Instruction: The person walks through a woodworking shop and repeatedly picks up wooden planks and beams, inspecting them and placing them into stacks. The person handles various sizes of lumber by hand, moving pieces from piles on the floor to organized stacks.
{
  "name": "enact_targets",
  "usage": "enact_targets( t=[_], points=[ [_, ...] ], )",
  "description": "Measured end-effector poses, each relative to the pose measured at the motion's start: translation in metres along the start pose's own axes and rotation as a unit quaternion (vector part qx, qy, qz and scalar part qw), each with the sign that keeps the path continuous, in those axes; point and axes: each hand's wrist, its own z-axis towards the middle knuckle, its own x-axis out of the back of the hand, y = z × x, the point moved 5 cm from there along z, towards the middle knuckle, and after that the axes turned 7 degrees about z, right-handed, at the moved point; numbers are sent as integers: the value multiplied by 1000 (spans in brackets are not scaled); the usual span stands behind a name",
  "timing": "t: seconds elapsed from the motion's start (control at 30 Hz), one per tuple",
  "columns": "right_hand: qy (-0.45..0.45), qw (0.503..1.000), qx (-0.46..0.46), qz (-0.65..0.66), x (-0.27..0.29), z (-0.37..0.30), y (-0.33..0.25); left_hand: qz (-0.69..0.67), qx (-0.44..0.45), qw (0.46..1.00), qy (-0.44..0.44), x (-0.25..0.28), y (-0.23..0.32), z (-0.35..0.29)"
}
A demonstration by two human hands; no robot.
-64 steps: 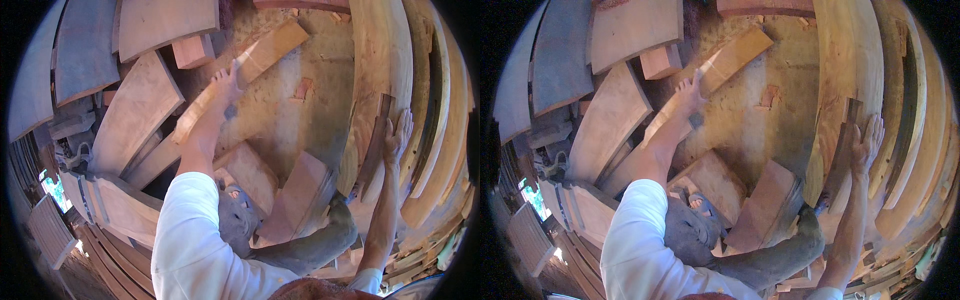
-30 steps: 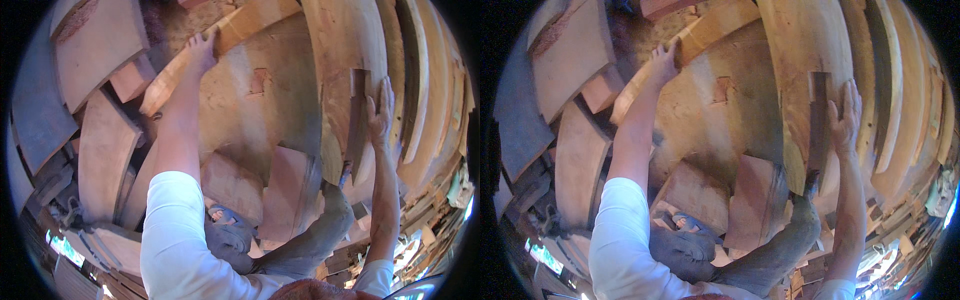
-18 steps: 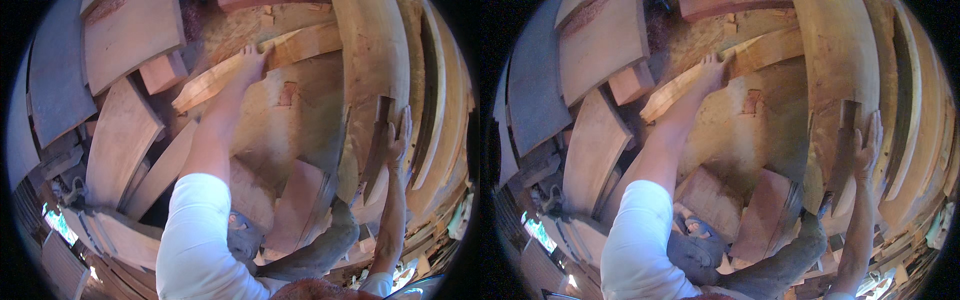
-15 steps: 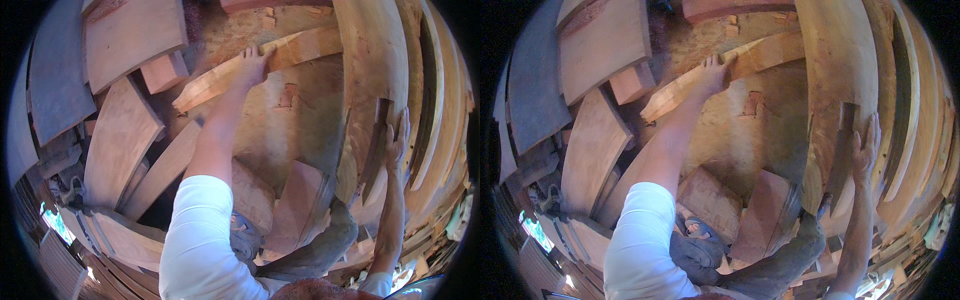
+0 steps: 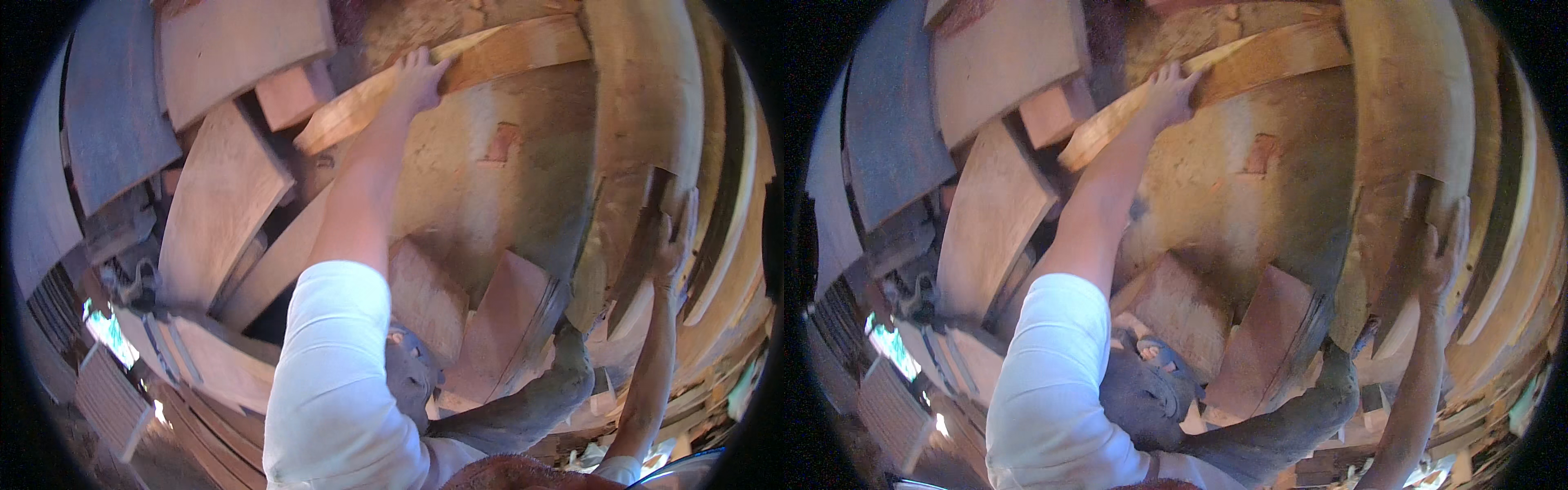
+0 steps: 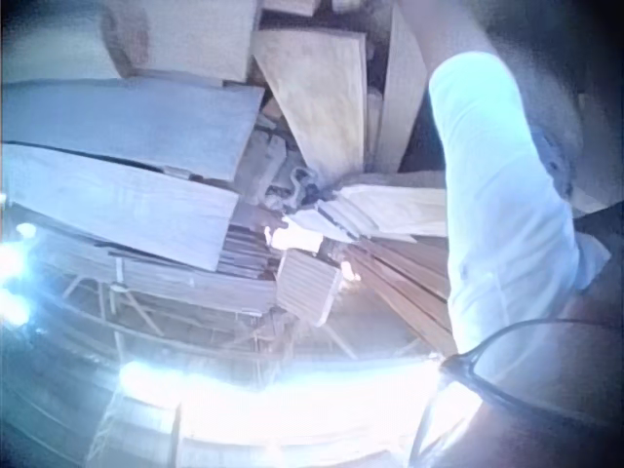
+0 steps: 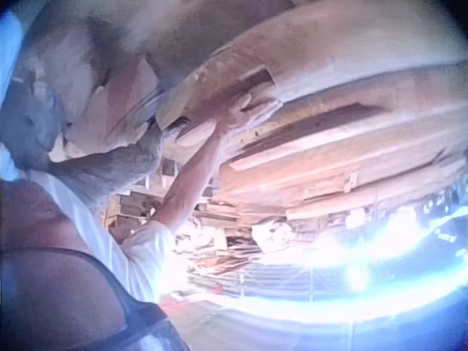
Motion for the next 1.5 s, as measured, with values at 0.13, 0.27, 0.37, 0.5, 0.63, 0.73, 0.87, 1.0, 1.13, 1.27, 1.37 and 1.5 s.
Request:
enact_targets(
  t=[0.13,0.27,0.37,0.5,0.63,0.73,0.87,1.0,1.13,1.27,1.37,1.5],
  points=[
    [-4,999,-36,-9,-1,2,-7,-41,13,998,-39,0,11,7],
    [11,997,-68,-18,12,4,-16,1,44,994,-98,8,20,16],
    [19,994,-102,-21,13,0,-11,-8,31,996,-89,9,16,12],
    [18,992,-124,2,8,-2,-9,-4,53,994,-101,17,22,6],
    [35,988,-146,-17,14,-6,-4,-95,0,995,-38,55,80,3],
    [87,977,-190,49,12,-8,10,-326,57,936,122,83,179,-16],
    [84,909,-406,34,9,-31,56,-569,83,801,167,172,360,-46],
    [-54,953,-237,-183,-5,-28,58,-453,245,847,130,176,415,-71],
    [7,954,-300,-14,-6,-37,72,-470,221,836,179,165,412,-74],
    [90,904,-416,35,-15,-30,-8,-519,185,795,252,117,363,-83],
    [135,933,-333,-6,-32,-44,-66,-639,159,733,168,103,330,-90],
    [8,955,-295,-17,-47,-58,-143,-558,192,807,-23,141,272,-144]
  ],
)
